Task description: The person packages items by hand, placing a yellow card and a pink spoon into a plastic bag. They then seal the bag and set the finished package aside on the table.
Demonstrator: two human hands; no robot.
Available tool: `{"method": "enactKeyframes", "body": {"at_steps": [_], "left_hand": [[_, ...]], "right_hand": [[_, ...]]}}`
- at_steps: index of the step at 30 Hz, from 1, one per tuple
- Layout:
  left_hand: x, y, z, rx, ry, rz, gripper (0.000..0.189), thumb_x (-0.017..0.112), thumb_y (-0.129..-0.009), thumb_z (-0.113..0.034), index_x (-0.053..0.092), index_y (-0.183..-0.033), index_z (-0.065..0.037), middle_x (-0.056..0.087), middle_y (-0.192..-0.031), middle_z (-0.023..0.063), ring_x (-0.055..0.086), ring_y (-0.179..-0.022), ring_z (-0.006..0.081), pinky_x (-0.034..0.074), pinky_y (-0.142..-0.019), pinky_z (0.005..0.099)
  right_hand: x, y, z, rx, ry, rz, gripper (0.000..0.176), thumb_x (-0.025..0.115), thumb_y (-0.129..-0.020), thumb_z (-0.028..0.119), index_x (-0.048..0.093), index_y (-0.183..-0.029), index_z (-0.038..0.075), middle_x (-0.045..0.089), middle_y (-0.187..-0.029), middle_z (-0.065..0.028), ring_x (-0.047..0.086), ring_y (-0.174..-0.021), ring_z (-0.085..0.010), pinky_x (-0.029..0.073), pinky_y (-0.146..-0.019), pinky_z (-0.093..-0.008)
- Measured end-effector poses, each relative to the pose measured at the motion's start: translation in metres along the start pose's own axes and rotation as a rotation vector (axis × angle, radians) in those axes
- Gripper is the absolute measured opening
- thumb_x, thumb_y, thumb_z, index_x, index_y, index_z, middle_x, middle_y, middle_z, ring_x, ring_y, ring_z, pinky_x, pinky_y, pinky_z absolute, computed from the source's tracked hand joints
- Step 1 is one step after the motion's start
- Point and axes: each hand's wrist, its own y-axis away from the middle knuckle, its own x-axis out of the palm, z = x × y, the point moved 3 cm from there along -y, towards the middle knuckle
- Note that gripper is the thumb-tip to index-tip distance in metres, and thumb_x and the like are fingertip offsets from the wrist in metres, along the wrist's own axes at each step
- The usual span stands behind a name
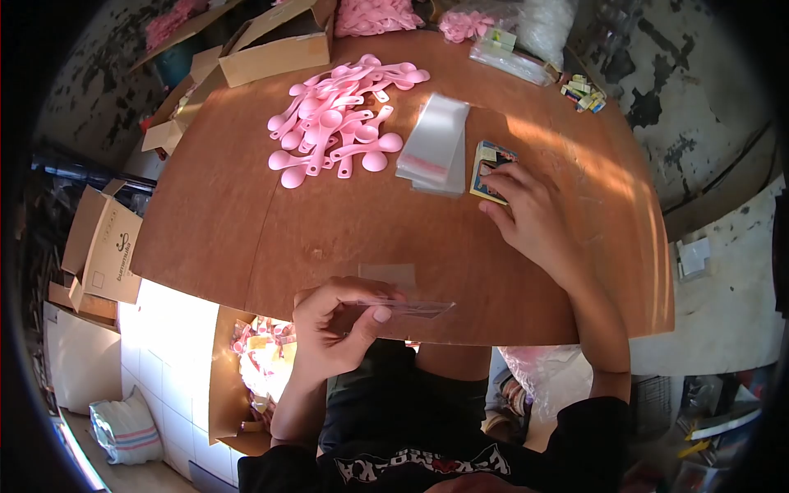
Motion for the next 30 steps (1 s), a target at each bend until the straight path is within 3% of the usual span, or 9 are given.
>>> {"method": "enactKeyframes", "body": {"at_steps": [2, 11, 17, 20, 22, 23, 25, 28, 30], "left_hand": [[0.002, -0.001, 0.004, -0.097, 0.220, -0.097, 0.013, 0.063, -0.091, 0.003, 0.059, -0.103, 0.005, 0.070, -0.092, 0.0167, 0.070, -0.087, 0.0209, 0.057, -0.078, 0.0334], [0.009, -0.022, 0.017, -0.219, 0.191, -0.199, 0.019, 0.065, -0.091, -0.003, 0.065, -0.108, 0.004, 0.070, -0.090, 0.0142, 0.069, -0.079, 0.0212, 0.053, -0.075, 0.0308], [0.009, -0.029, 0.028, -0.270, 0.176, -0.167, 0.020, 0.065, -0.092, -0.003, 0.066, -0.110, 0.006, 0.071, -0.094, 0.0137, 0.069, -0.083, 0.0173, 0.054, -0.075, 0.0280], [0.011, -0.030, 0.032, -0.245, 0.174, -0.231, 0.022, 0.065, -0.091, -0.001, 0.065, -0.111, 0.007, 0.072, -0.095, 0.0134, 0.069, -0.083, 0.0158, 0.055, -0.074, 0.0269], [0.012, -0.030, 0.034, -0.266, 0.142, -0.254, 0.023, 0.066, -0.090, 0.000, 0.064, -0.112, 0.007, 0.072, -0.096, 0.0133, 0.069, -0.083, 0.0152, 0.055, -0.075, 0.0257], [0.013, -0.030, 0.035, -0.271, 0.141, -0.262, 0.023, 0.066, -0.090, 0.000, 0.064, -0.112, 0.007, 0.072, -0.096, 0.0133, 0.069, -0.083, 0.0152, 0.055, -0.075, 0.0257], [0.015, -0.031, 0.039, -0.361, 0.132, -0.239, 0.023, 0.068, -0.088, 0.000, 0.066, -0.111, 0.005, 0.072, -0.095, 0.0107, 0.067, -0.087, 0.0119, 0.053, -0.077, 0.0237], [0.019, -0.033, 0.040, -0.391, 0.099, -0.215, 0.024, 0.068, -0.088, 0.000, 0.065, -0.112, 0.007, 0.072, -0.095, 0.0119, 0.068, -0.086, 0.0131, 0.054, -0.076, 0.0249], [0.023, -0.032, 0.042, -0.380, 0.078, -0.167, 0.025, 0.067, -0.089, 0.000, 0.064, -0.113, 0.008, 0.072, -0.096, 0.0139, 0.068, -0.084, 0.0153, 0.055, -0.076, 0.0264]], "right_hand": [[0.002, 0.002, -0.018, 0.009, 0.076, 0.025, 0.027, 0.073, -0.078, 0.009, 0.067, -0.103, 0.001, 0.064, -0.103, -0.0142, 0.062, -0.093, -0.0346, 0.050, -0.081, -0.0400], [-0.002, 0.005, -0.037, 0.165, -0.066, 0.080, 0.025, 0.080, -0.069, 0.006, 0.071, -0.091, 0.002, 0.069, -0.096, -0.0127, 0.066, -0.087, -0.0300, 0.051, -0.079, -0.0376], [-0.008, 0.005, -0.048, 0.216, -0.155, 0.056, 0.019, 0.075, -0.075, 0.009, 0.073, -0.094, 0.006, 0.069, -0.090, -0.0113, 0.067, -0.078, -0.0299, 0.051, -0.070, -0.0382], [-0.029, 0.000, -0.030, 0.160, 0.049, -0.199, 0.016, 0.071, -0.083, 0.010, 0.071, -0.097, 0.004, 0.069, -0.086, -0.0099, 0.067, -0.072, -0.0229, 0.050, -0.065, -0.0349], [-0.040, 0.003, -0.023, 0.254, -0.273, -0.414, 0.016, 0.067, -0.091, 0.013, 0.069, -0.098, -0.001, 0.069, -0.084, -0.0073, 0.064, -0.069, -0.0134, 0.050, -0.062, -0.0279], [-0.041, 0.004, -0.019, 0.253, -0.277, -0.405, 0.016, 0.067, -0.091, 0.013, 0.069, -0.098, -0.001, 0.069, -0.084, -0.0073, 0.064, -0.069, -0.0134, 0.050, -0.062, -0.0279], [-0.038, 0.009, -0.014, 0.265, -0.813, -0.360, 0.020, 0.064, -0.095, 0.015, 0.067, -0.100, -0.004, 0.068, -0.085, -0.0059, 0.061, -0.072, -0.0084, 0.050, -0.063, -0.0228], [-0.024, 0.015, -0.004, 0.220, -1.104, -0.238, 0.019, 0.066, -0.093, 0.012, 0.066, -0.104, -0.004, 0.068, -0.089, -0.0071, 0.062, -0.073, -0.0098, 0.052, -0.066, -0.0229], [-0.018, 0.018, 0.006, 0.244, -1.082, -0.210, 0.019, 0.066, -0.093, 0.011, 0.066, -0.104, -0.004, 0.068, -0.090, -0.0074, 0.062, -0.074, -0.0098, 0.053, -0.067, -0.0233]]}}
